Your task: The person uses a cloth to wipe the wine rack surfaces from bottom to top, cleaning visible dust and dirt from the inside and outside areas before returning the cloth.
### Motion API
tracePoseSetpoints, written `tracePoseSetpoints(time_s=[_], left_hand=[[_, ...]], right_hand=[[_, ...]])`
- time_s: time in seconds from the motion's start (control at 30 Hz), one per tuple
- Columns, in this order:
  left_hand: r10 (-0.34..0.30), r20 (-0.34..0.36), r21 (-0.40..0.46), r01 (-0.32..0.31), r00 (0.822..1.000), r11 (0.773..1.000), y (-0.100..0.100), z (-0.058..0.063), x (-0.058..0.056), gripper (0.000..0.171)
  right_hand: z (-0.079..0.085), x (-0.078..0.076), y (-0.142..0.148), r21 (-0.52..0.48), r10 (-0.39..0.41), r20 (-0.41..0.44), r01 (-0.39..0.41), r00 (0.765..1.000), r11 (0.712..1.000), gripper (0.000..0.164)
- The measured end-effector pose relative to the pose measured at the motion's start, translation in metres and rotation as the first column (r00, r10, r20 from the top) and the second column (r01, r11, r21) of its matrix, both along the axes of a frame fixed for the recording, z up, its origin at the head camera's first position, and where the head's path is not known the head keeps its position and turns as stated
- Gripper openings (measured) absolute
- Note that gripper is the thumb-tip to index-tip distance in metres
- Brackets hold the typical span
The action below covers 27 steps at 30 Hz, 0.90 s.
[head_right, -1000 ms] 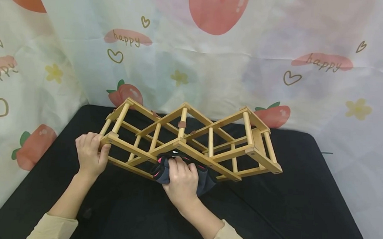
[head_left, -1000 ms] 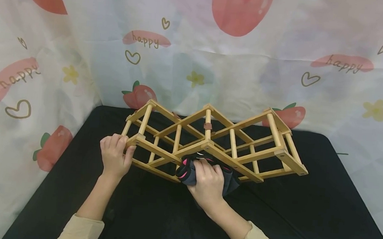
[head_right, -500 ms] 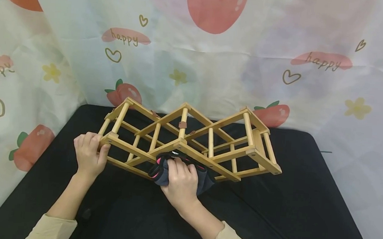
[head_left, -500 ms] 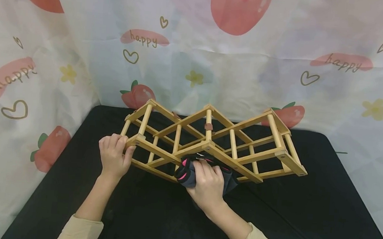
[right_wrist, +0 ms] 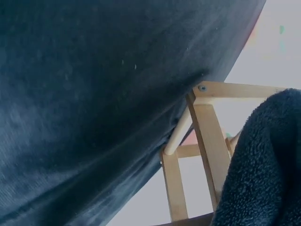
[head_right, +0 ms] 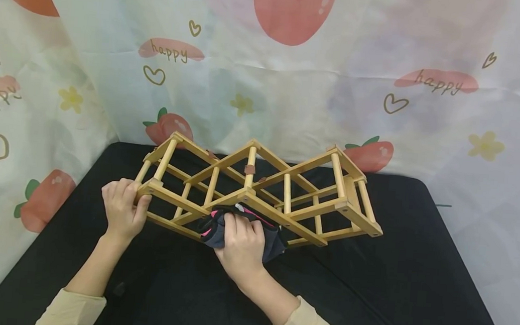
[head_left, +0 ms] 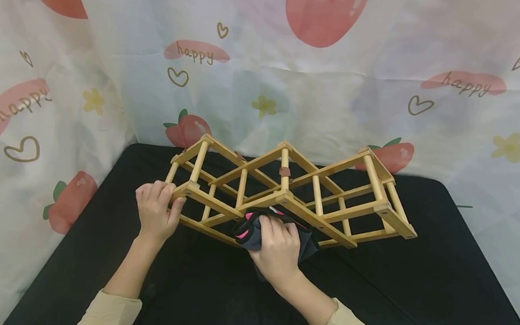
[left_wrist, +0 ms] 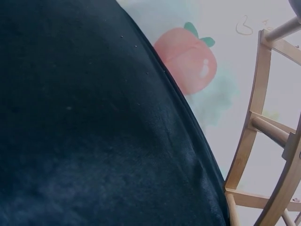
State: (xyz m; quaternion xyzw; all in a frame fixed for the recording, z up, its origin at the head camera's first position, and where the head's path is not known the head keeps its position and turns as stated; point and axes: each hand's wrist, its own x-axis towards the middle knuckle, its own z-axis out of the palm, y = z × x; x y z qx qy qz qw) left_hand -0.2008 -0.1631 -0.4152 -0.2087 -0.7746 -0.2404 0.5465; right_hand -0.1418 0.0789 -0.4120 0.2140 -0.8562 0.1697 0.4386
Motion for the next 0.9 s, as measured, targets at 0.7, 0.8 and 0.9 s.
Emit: tracePoseSetpoints(time_s=[0.7,0.8,0.9], left_hand=[[0.020,0.018,-0.030,-0.019,1.000,0.999,0.000,0.001,0.001,0.046],[0.016,0.018,-0.029,-0.015,1.000,0.999,0.002,0.001,0.001,0.046],[0.013,0.018,-0.028,-0.013,1.000,1.000,0.003,0.002,0.001,0.046]], right_hand=[[-0.005,0.008,0.022,0.065,-0.018,0.075,0.013,0.997,0.998,0.025],[-0.006,0.014,0.027,0.080,-0.029,0.100,0.021,0.995,0.997,0.025],[-0.010,0.019,0.032,0.086,-0.029,0.108,0.020,0.994,0.996,0.025]])
